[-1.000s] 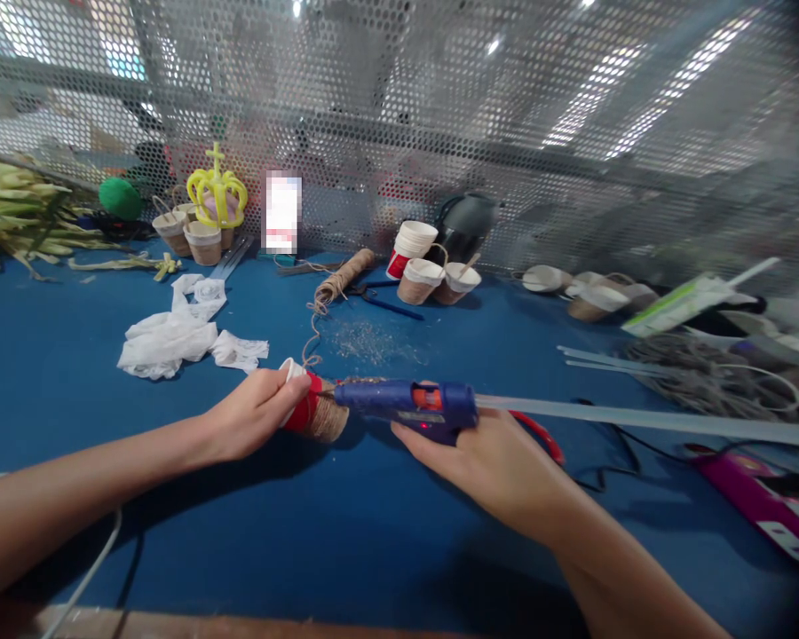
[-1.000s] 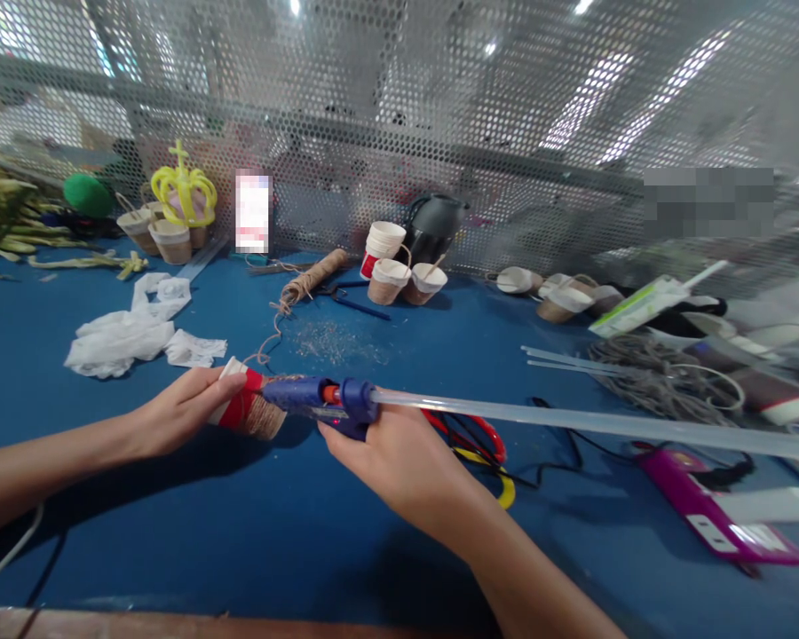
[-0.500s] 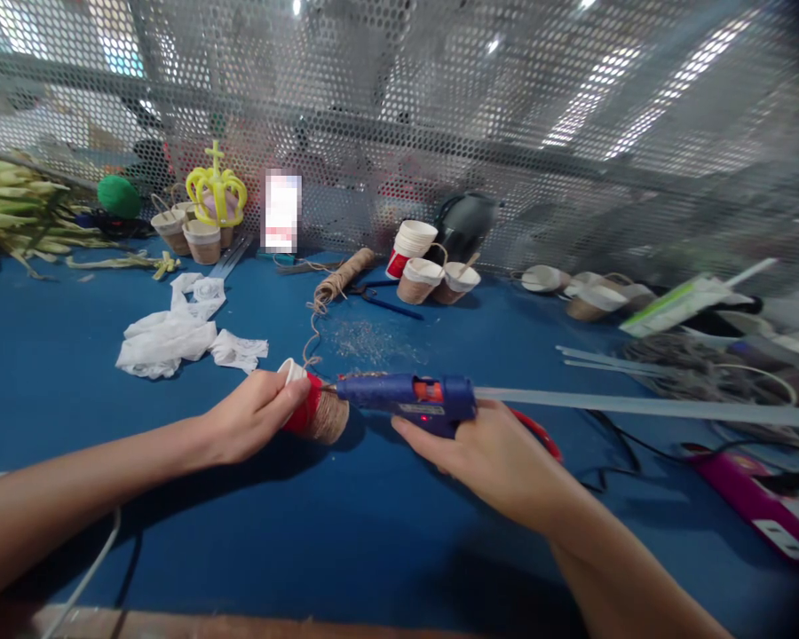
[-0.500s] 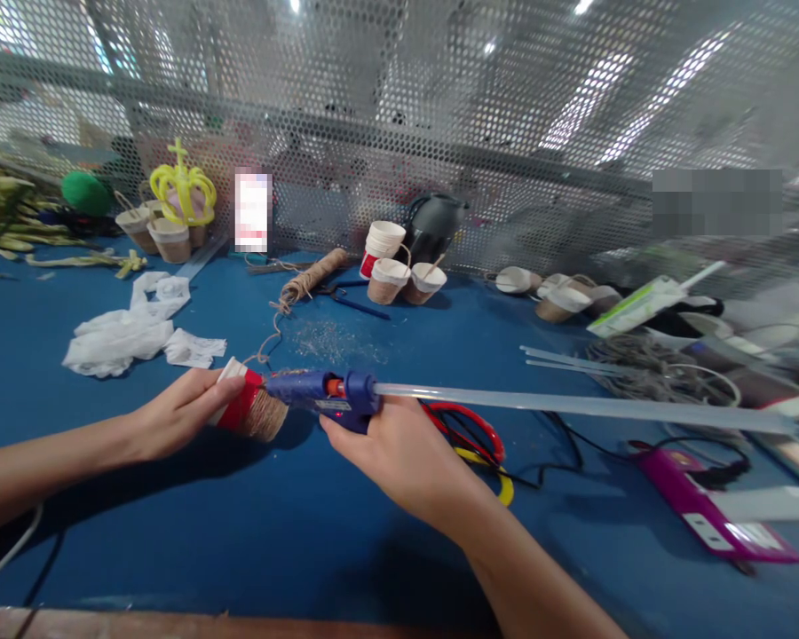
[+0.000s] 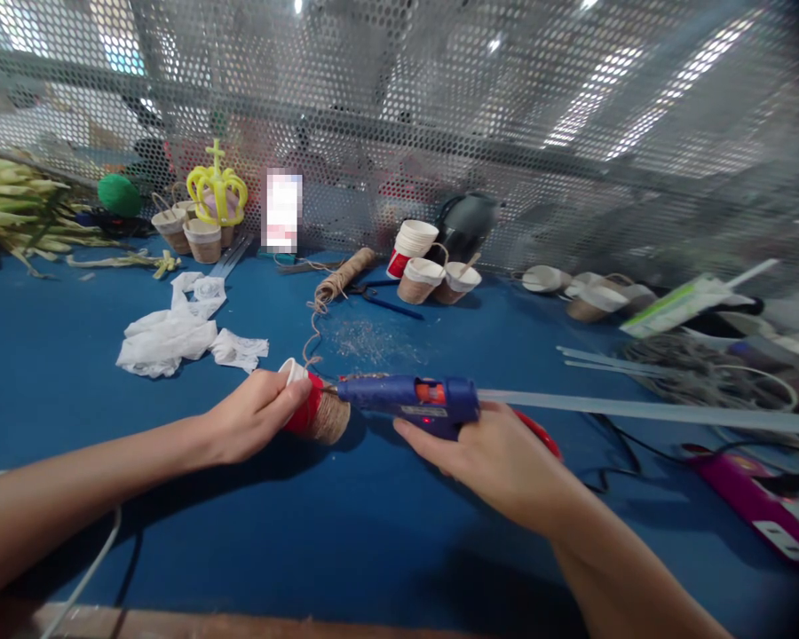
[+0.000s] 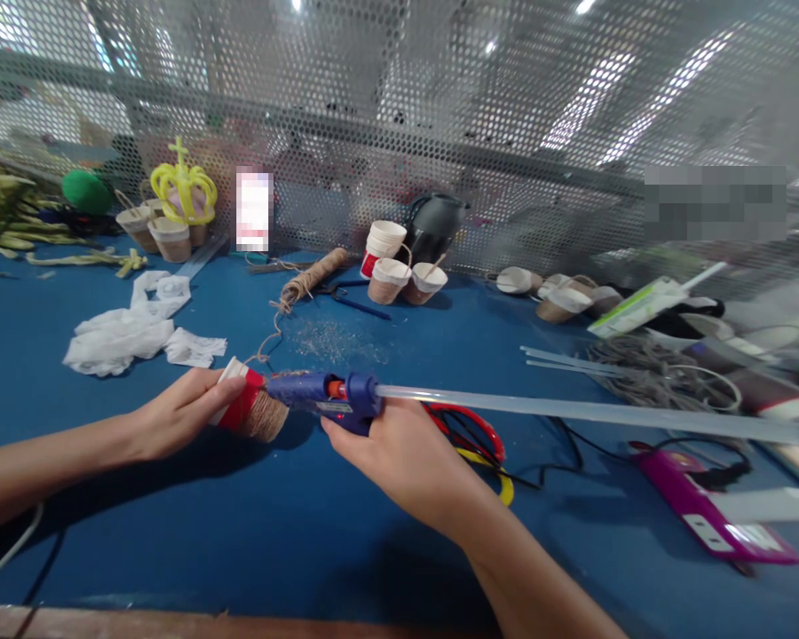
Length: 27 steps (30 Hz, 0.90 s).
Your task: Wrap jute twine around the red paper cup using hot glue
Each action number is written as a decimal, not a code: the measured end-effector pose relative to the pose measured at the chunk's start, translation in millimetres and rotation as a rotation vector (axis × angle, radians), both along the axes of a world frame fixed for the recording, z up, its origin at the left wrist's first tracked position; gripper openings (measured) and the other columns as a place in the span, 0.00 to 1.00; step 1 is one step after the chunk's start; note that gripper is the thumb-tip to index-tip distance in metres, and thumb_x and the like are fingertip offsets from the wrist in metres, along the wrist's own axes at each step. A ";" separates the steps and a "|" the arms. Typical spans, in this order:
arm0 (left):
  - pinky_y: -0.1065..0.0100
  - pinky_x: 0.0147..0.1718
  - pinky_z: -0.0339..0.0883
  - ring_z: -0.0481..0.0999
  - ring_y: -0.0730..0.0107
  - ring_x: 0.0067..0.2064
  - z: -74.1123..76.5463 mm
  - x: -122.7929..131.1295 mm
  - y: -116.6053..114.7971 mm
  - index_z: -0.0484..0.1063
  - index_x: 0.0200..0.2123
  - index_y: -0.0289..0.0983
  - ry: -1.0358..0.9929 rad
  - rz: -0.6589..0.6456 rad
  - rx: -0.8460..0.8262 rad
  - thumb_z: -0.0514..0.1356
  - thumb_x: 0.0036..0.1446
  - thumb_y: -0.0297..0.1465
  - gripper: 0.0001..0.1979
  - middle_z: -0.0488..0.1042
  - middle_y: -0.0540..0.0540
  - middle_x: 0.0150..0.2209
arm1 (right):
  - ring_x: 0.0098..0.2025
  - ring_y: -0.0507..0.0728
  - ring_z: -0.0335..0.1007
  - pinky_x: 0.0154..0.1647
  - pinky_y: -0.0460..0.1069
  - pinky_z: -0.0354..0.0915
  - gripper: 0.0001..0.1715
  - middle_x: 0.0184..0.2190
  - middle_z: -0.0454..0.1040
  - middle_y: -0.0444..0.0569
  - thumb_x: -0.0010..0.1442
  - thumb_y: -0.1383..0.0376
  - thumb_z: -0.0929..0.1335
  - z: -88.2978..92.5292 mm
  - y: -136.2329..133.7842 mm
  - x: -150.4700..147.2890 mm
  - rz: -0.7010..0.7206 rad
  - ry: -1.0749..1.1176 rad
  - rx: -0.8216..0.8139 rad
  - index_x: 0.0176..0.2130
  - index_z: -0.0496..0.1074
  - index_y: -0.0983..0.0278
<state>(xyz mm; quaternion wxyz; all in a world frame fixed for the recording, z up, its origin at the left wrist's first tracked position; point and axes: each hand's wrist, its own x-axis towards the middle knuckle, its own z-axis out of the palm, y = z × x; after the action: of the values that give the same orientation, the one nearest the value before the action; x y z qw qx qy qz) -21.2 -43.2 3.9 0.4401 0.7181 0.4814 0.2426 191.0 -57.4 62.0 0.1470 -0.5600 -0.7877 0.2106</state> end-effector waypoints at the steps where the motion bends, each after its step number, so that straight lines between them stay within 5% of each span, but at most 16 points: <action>1: 0.73 0.20 0.47 0.49 0.77 0.22 -0.1 -0.1 -0.1 0.55 0.18 0.35 0.003 0.001 0.003 0.40 0.57 0.40 0.20 0.50 0.54 0.19 | 0.16 0.50 0.59 0.17 0.43 0.59 0.08 0.12 0.63 0.40 0.48 0.67 0.62 0.7 -0.2 -0.3 -0.006 -0.019 -0.006 0.22 0.69 0.63; 12: 0.72 0.20 0.46 0.49 0.78 0.22 0.3 -0.1 -0.9 0.56 0.19 0.34 -0.001 0.006 -0.016 0.40 0.56 0.40 0.21 0.50 0.54 0.19 | 0.13 0.47 0.53 0.15 0.43 0.57 0.09 0.11 0.60 0.38 0.49 0.66 0.63 -3.6 -1.2 0.8 -0.009 0.024 0.024 0.19 0.66 0.62; 27: 0.73 0.20 0.47 0.49 0.77 0.22 0.3 -0.7 0.2 0.57 0.19 0.35 0.019 0.006 0.001 0.40 0.56 0.39 0.20 0.50 0.54 0.18 | 0.19 0.51 0.64 0.20 0.44 0.60 0.09 0.16 0.69 0.42 0.50 0.66 0.62 -4.0 -2.6 2.3 0.042 -0.066 0.070 0.21 0.67 0.62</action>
<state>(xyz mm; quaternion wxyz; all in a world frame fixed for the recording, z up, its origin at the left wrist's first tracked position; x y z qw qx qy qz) -22.0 -43.1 4.2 0.4343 0.7191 0.4879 0.2372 193.4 -60.0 58.0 0.1360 -0.5442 -0.8108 0.1673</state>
